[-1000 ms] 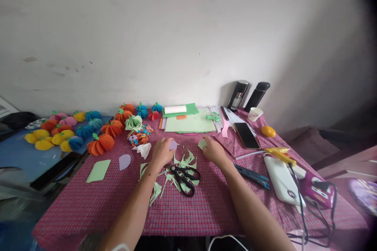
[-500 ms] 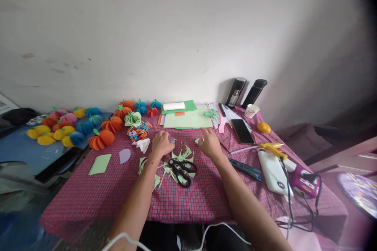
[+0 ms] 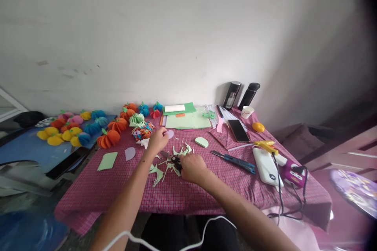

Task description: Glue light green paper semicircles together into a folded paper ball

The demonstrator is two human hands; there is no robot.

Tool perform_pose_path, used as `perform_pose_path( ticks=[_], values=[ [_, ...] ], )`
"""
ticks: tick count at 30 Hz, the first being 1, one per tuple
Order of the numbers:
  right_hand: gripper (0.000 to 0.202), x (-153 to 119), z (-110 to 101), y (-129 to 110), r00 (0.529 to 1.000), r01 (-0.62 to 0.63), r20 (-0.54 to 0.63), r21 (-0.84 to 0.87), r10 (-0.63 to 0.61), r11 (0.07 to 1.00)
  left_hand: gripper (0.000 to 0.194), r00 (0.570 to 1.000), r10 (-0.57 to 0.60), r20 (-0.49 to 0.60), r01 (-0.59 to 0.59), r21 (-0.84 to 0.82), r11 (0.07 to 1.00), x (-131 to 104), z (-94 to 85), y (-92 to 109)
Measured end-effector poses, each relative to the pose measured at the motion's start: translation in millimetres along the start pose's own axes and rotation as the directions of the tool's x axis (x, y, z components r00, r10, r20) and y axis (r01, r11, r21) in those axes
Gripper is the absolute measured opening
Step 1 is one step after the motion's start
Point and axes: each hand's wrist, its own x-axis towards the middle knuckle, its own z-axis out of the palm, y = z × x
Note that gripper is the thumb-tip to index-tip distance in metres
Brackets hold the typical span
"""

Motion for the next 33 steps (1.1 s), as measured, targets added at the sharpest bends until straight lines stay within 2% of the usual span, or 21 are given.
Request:
perform_pose_path(
  ticks=[2,4,6,7,8,10,12,13,15,17,19,21,25,27,29,30,33],
  values=[
    [0.033,0,-4,4,1.000,0.003,-0.010,0.037,-0.003,0.999,0.015,0.997,-0.029,-0.075,0.011,-0.236,0.972,-14,-18.1,0],
    [0.032,-1,-5,13,0.999,-0.031,-0.034,0.142,0.036,0.989,0.021,0.989,-0.114,-0.089,0.055,-0.499,0.865,-39,-30.6,-3],
    [0.031,-4,-4,24,0.994,-0.091,-0.021,0.363,0.106,0.927,0.032,0.968,-0.235,-0.087,0.112,-0.686,0.719,-70,-34.3,-9],
    [0.032,-6,-1,29,0.990,-0.124,0.013,0.519,0.138,0.846,0.036,0.952,-0.295,-0.085,0.139,-0.737,0.661,-86,-32.7,-13],
    [0.032,-9,2,35,0.986,-0.158,0.066,0.686,0.155,0.710,0.039,0.937,-0.340,-0.077,0.160,-0.772,0.615,-103,-28.9,-15],
    [0.034,-14,9,42,0.977,-0.196,0.159,0.931,0.140,0.307,0.042,0.916,-0.400,-0.031,0.218,-0.799,0.560,-132,-17.0,-19],
    [0.036,-22,15,45,0.977,-0.184,0.193,0.978,0.086,-0.101,0.043,0.910,-0.415,0.011,0.256,-0.803,0.539,-154,-3.0,-19],
    [0.037,-26,18,45,0.980,-0.168,0.188,0.953,0.061,-0.252,0.041,0.918,-0.396,0.030,0.266,-0.786,0.558,-162,3.4,-17],
    [0.035,-34,20,42,0.985,-0.140,0.170,0.887,0.030,-0.441,0.035,0.949,-0.315,0.011,0.227,-0.718,0.658,-173,13.2,-13],
    [0.033,-44,21,39,0.989,-0.111,0.146,0.843,0.026,-0.527,0.030,0.979,-0.203,-0.027,0.144,-0.616,0.774,-179,18.6,-8],
    [0.032,-54,21,35,0.992,-0.079,0.122,0.825,0.039,-0.559,0.027,0.992,-0.113,-0.049,0.071,-0.524,0.849,-182,20.5,-5],
    [0.031,-66,22,31,0.993,-0.041,0.098,0.818,0.069,-0.574,0.026,0.997,-0.064,-0.053,0.032,-0.472,0.881,-183,20.7,-4],
    [0.034,-85,28,26,0.989,-0.003,0.094,0.791,0.116,-0.612,0.025,0.998,-0.031,-0.047,0.009,-0.415,0.910,-184,21.6,-5],
    [0.037,-91,32,27,0.986,0.021,0.082,0.806,0.147,-0.591,0.025,0.998,-0.027,-0.052,0.005,-0.390,0.921,-184,23.6,-8],
    [0.040,-96,35,31,0.979,0.058,0.052,0.858,0.198,-0.511,0.026,0.996,-0.028,-0.083,-0.005,-0.377,0.926,-185,26.7,-11],
    [0.042,-99,36,34,0.972,0.067,0.040,0.899,0.232,-0.433,0.026,0.994,-0.032,-0.103,-0.009,-0.375,0.927,-186,28.4,-13],
    [0.047,-111,36,49,0.932,0.023,0.000,0.998,0.363,-0.061,0.030,0.986,-0.064,-0.151,0.000,-0.388,0.922,-187,32.5,-18]
  ],
)
